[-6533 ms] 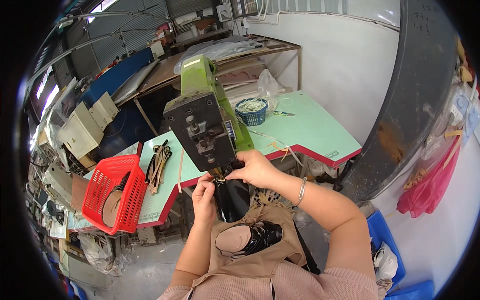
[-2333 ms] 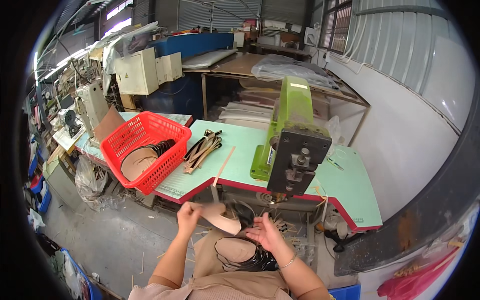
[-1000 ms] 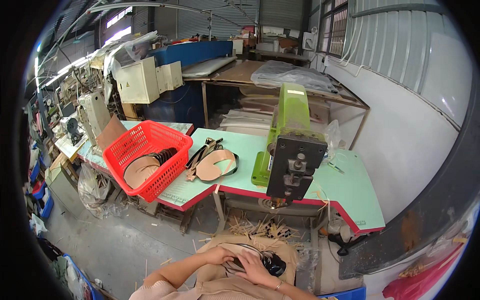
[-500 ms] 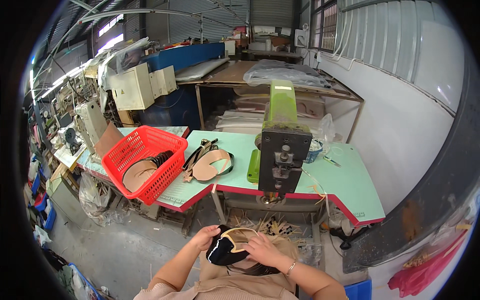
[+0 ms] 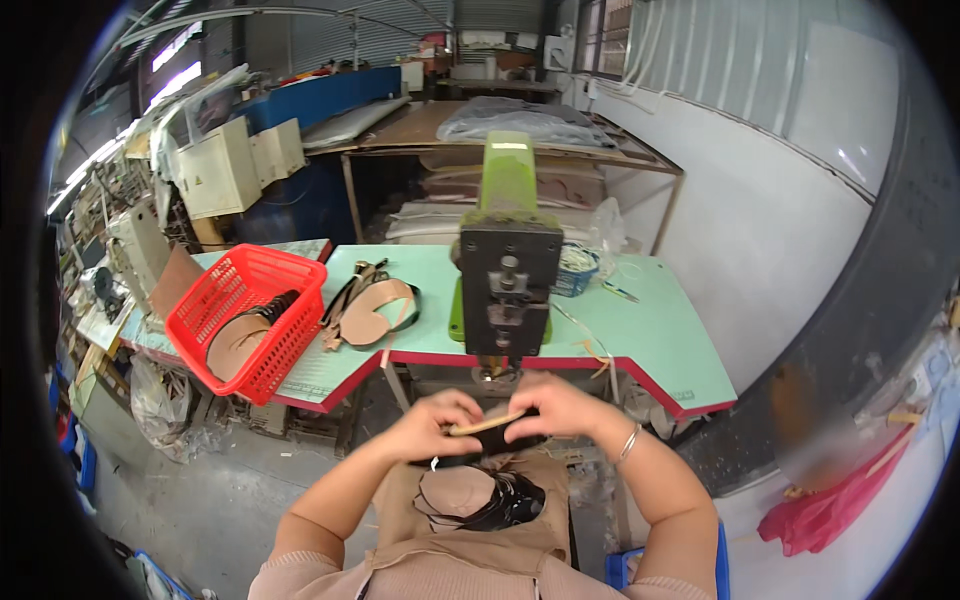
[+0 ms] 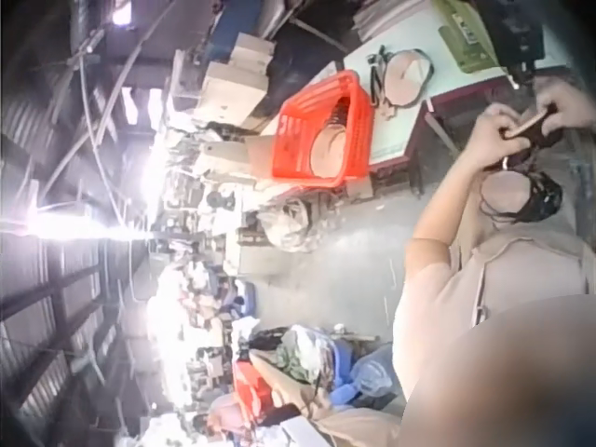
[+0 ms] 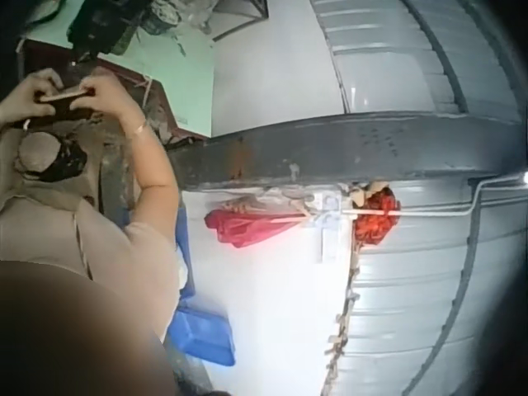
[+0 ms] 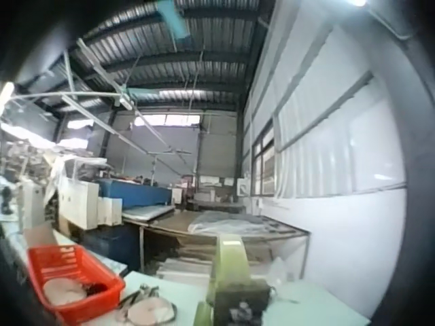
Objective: Assemble shoe components using an industrial assembly machine.
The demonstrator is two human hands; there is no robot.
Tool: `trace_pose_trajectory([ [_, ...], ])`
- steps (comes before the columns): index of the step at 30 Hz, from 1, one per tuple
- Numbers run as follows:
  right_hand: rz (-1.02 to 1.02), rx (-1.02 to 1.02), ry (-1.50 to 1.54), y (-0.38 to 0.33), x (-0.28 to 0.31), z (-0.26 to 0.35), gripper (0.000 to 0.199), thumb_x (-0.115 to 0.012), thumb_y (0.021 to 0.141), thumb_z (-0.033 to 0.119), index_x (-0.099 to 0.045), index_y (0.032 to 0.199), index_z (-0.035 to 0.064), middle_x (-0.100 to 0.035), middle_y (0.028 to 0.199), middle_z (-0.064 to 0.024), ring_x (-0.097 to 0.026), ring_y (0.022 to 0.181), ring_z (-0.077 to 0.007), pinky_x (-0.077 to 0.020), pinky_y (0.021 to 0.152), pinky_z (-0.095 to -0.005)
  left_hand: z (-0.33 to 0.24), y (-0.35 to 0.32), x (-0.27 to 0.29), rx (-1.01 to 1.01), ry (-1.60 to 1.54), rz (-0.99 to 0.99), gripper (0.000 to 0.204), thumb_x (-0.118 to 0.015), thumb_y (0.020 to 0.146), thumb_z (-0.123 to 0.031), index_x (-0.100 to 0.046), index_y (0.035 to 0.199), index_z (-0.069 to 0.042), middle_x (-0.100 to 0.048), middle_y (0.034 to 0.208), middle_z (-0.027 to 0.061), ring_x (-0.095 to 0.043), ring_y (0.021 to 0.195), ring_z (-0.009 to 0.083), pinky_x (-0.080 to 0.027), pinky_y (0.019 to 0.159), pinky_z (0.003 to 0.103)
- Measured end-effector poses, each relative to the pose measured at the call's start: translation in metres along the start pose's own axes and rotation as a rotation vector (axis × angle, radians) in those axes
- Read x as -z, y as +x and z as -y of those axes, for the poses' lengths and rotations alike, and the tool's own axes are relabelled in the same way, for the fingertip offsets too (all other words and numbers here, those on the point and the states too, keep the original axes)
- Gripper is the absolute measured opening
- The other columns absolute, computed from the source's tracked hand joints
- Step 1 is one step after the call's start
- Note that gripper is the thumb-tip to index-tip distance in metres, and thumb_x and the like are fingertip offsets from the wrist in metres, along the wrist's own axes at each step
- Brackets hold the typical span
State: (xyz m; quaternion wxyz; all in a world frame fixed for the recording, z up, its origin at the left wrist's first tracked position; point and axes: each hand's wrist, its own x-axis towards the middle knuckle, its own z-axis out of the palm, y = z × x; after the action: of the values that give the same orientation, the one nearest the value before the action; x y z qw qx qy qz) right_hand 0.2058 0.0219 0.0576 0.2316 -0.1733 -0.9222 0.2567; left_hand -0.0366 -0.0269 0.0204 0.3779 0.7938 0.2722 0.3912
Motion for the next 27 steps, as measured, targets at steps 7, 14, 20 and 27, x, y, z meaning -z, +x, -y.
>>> trace_pose_trajectory([
  [7,-0.117,-0.173,0.086,0.002,0.04,-0.004,0.02,-0.074,0.072,0.019,-0.065,0.081,0.0028,-0.063,0.082,-0.0043,-0.057,0.078,-0.0161,-0.0429,0.075,-0.029,-0.02,0.04,0.014,0.269,-0.1,-0.155,0.019,-0.076,0.069,-0.017,-0.065,0.077,-0.004,-0.05,0.086,0.0026,-0.049,0.082,0.0139,-0.04,0.072,0.026],
  [14,-0.049,-0.291,0.186,0.003,0.037,-0.005,0.026,-0.075,0.071,0.022,-0.066,0.088,0.0039,-0.06,0.1,-0.0058,-0.054,0.095,-0.0178,-0.041,0.087,-0.0307,-0.018,0.041,0.021,0.268,-0.127,-0.102,0.019,-0.076,0.068,-0.016,-0.064,0.076,-0.003,-0.05,0.088,0.0027,-0.05,0.084,0.014,-0.041,0.074,0.026],
  [20,-0.147,-0.293,0.266,0.01,0.02,-0.012,0.046,-0.078,0.069,0.017,-0.057,0.108,0.0034,-0.06,0.107,-0.0041,-0.055,0.098,-0.0136,-0.0418,0.09,-0.0295,-0.016,0.039,0.043,0.149,-0.111,-0.006,0.018,-0.076,0.068,-0.013,-0.066,0.078,-0.002,-0.05,0.094,0.0036,-0.05,0.089,0.0138,-0.041,0.077,0.026],
  [27,-0.186,-0.294,0.345,0.026,0.016,0.012,0.067,-0.079,0.066,0.021,-0.046,0.121,0.0029,-0.052,0.117,-0.0083,-0.053,0.104,-0.017,-0.0444,0.091,-0.0342,-0.02,0.047,0.074,0.051,0.029,0.146,0.019,-0.076,0.068,-0.016,-0.064,0.077,-0.004,-0.052,0.099,0.0059,-0.049,0.098,0.0183,-0.038,0.087,0.03],
])
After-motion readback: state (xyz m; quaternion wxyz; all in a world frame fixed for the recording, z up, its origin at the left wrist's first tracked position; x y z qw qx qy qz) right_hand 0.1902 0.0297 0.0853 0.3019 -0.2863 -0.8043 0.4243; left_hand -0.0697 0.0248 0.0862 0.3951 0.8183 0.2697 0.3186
